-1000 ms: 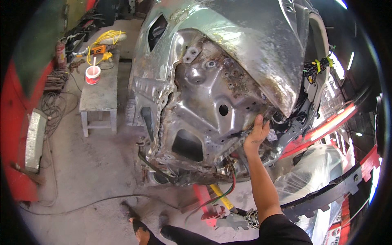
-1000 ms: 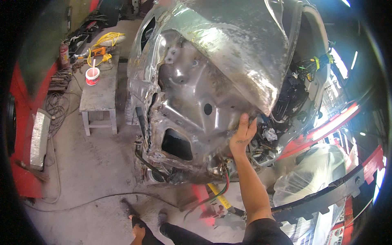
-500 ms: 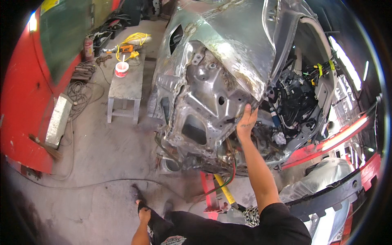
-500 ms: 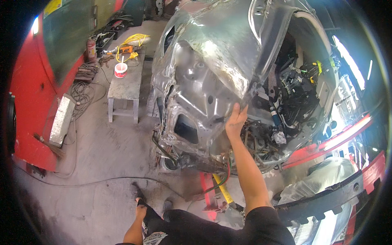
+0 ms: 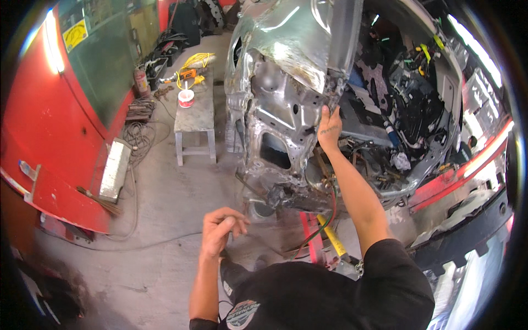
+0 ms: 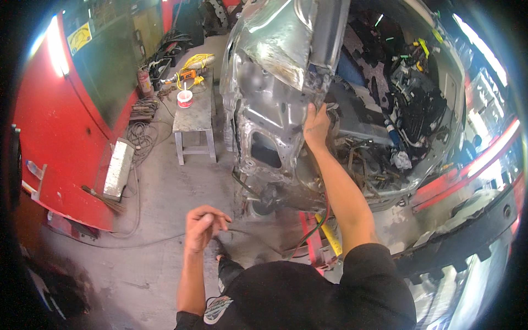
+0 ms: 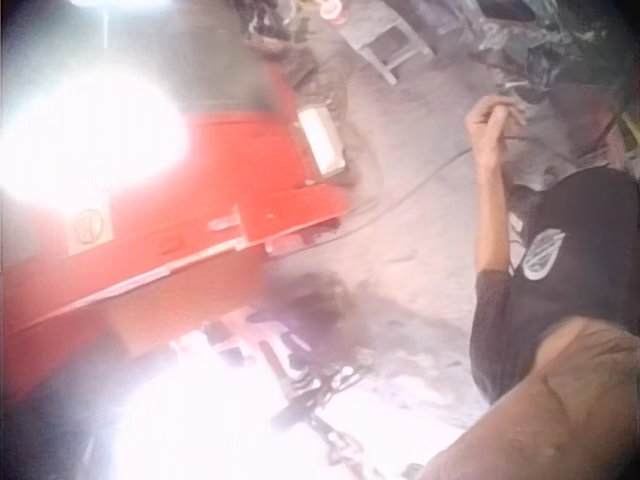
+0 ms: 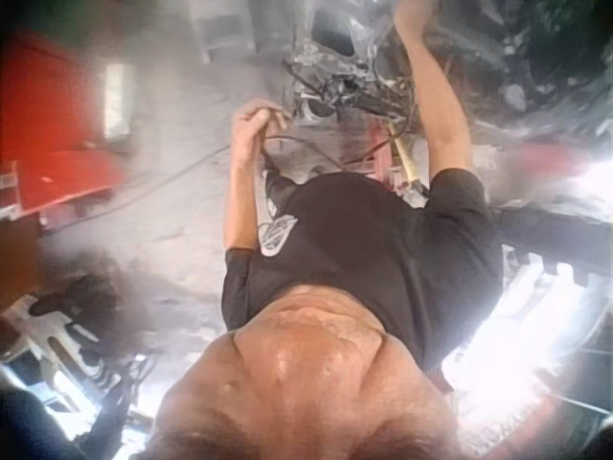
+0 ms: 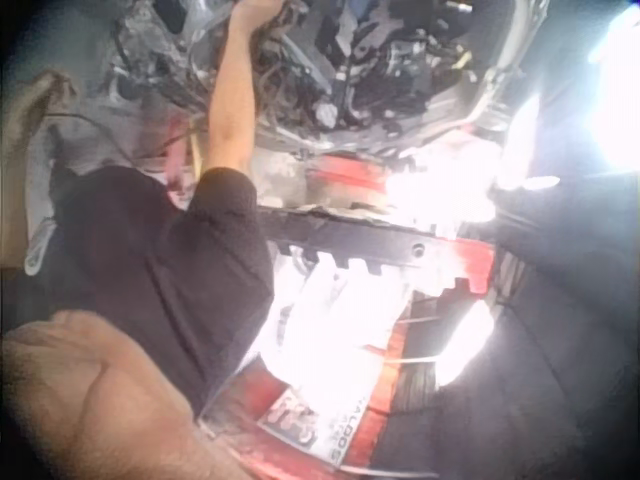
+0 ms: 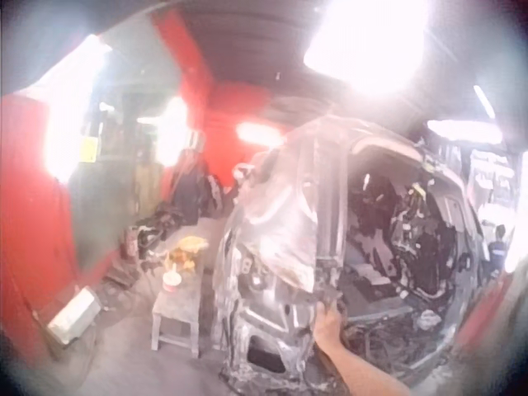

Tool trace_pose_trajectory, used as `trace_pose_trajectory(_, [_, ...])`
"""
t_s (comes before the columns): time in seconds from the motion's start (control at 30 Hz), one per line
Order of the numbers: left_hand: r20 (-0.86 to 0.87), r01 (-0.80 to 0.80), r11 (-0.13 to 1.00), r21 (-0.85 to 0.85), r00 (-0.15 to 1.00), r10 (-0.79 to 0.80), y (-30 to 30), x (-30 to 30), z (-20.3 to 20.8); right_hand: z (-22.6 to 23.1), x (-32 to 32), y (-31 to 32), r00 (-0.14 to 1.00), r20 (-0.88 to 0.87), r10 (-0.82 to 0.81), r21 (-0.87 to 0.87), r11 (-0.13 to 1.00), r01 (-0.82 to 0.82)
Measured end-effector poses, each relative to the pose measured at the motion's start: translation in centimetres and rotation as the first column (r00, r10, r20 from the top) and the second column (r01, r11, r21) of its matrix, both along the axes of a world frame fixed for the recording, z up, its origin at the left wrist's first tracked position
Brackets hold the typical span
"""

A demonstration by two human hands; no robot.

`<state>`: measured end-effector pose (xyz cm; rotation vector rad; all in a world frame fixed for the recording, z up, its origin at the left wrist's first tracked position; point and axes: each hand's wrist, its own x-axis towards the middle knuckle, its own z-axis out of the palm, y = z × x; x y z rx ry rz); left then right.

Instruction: The person repeatedly picks up and positions a large metal car frame and a fender panel against a stripped car body in a garage. They align the parts by hand, check fitment, and set them down multiple times without using tools.

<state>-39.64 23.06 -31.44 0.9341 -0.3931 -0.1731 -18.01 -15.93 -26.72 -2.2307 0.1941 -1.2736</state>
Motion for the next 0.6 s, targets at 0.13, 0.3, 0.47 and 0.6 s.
trace_pose_trajectory(0.13, [0.403,0.355,0.55,-0.756,0.914,-0.036,1.3,-6.9,13.8,2.6,-2.2,1.5,0.995,-0.058,0.077,0.081,0.994,-0.073])
trace_pose_trajectory(0.3, [0.879,0.575,0.676,-0.46,0.188,0.439,0.6,-10.8,24.2,1.3,-1.5,0.2,0.998,-0.059,0.026,0.046,0.999,-0.024])
trace_pose_trajectory(0.47, [0.978,0.501,0.844,-0.19,0.021,0.208,1.4,-13.7,26.6,2.2,-1.7,1.3,0.998,0.042,0.037,0.003,0.999,-0.037])
trace_pose_trajectory(0.6, [0.971,0.455,0.864,-0.216,0.01,0.237,0.6,-14.5,26.8,2.2,-1.9,0.9,0.998,-0.026,0.065,0.036,0.997,-0.064])
